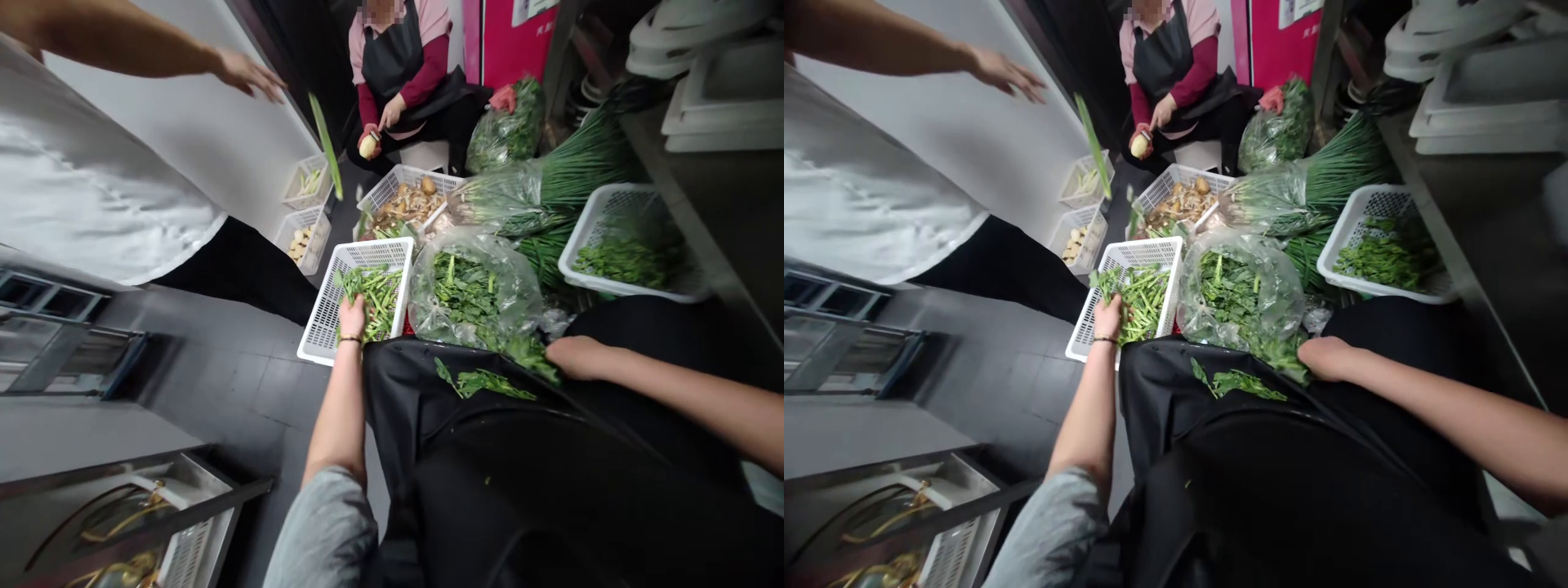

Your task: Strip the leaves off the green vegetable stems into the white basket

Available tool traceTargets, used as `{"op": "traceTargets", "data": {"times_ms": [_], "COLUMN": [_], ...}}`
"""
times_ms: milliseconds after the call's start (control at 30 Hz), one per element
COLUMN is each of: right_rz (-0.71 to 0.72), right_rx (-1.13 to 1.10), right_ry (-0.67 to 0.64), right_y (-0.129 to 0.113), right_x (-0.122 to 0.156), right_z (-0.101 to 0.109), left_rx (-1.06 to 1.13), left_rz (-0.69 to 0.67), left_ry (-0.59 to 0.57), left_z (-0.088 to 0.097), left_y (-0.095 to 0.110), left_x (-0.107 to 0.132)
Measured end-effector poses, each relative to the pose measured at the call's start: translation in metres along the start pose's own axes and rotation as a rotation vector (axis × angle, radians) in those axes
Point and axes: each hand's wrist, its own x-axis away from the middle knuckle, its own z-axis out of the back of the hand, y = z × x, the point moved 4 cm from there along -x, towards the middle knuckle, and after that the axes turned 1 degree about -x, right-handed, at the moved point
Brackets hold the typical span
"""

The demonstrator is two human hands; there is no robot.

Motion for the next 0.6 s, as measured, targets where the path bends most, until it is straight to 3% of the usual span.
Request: {"op": "traceTargets", "data": {"times_ms": [67,133,200,233,300,367,467,600], "right_rz": [-0.051,-0.049,0.008,0.064,0.211,0.294,0.212,0.108], "right_rx": [0.080,0.130,0.132,0.088,-0.116,-0.398,-0.720,-0.892], "right_ry": [-0.088,-0.133,-0.104,-0.089,-0.086,-0.077,0.004,0.143], "right_y": [-0.004,-0.026,-0.056,-0.073,-0.106,-0.127,-0.129,-0.110], "right_x": [-0.012,-0.034,-0.058,-0.068,-0.083,-0.089,-0.092,-0.089], "right_z": [-0.004,0.002,0.021,0.031,0.049,0.059,0.060,0.051], "left_rx": [-0.081,-0.090,-0.054,-0.007,0.105,0.193,0.383,0.523], "left_rz": [0.000,0.027,0.085,0.126,0.194,0.247,0.284,0.232], "left_ry": [0.029,-0.057,-0.314,-0.503,-0.798,-0.939,-0.944,-0.731], "left_z": [0.014,0.007,-0.021,-0.041,-0.081,-0.113,-0.137,-0.140], "left_y": [0.012,0.017,0.011,0.005,-0.008,-0.020,-0.031,-0.041], "left_x": [-0.015,-0.012,0.008,0.022,0.052,0.075,0.089,0.091]}}
